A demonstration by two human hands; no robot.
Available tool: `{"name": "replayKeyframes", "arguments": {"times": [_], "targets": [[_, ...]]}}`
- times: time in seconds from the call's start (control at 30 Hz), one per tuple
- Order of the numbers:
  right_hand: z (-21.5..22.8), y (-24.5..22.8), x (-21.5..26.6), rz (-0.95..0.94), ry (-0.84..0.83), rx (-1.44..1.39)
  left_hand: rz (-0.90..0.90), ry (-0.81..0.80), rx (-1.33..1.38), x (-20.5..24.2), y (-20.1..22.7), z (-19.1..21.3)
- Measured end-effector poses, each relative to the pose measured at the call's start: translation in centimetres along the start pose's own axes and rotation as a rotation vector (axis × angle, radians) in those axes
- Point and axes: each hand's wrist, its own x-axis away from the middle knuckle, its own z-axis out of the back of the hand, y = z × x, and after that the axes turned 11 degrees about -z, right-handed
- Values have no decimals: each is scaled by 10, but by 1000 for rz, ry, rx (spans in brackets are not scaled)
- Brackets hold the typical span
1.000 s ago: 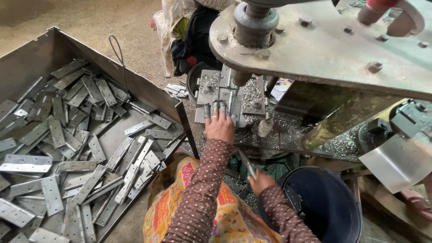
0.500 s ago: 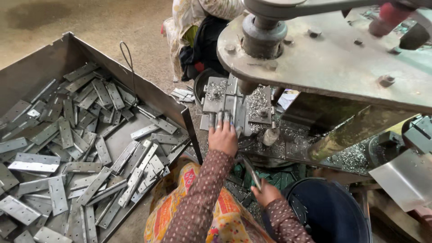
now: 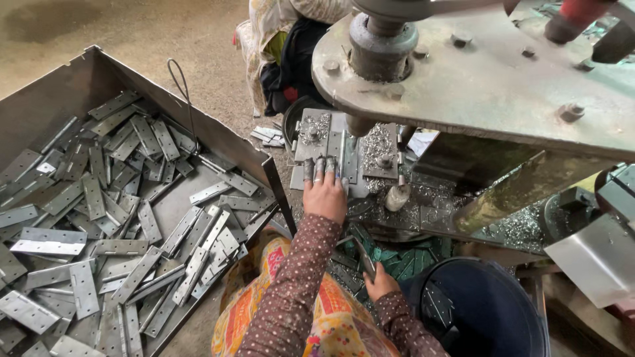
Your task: The person sits at a drill press and repeatedly picks up metal hinge plates from a bin, positions them under the drill, and operates the machine to drill holes. The person uses a lever to control the drill and places finished pieces into a bucket.
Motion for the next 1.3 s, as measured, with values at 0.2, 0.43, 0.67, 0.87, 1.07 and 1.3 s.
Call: {"name": "replayKeyframes", "arguments": {"times": [0.2, 0.43, 0.67, 0.87, 1.07, 1.3], "targets": [[68, -17, 14, -74, -242, 169, -2, -3, -58, -22, -4, -6], [-16, -4, -6, -30, 98, 59, 3, 4, 23, -34, -8, -8], [5, -3, -4, 27, 4, 27, -61, 142, 11, -17, -8, 3], [61, -12, 15, -83, -235, 152, -13, -83, -44, -53, -26, -5], [-10, 5, -10, 26, 88, 46, -31, 11, -31, -63, -29, -9], [20, -10, 5, -3, -106, 4, -46, -21, 11, -61, -35, -2]]}}
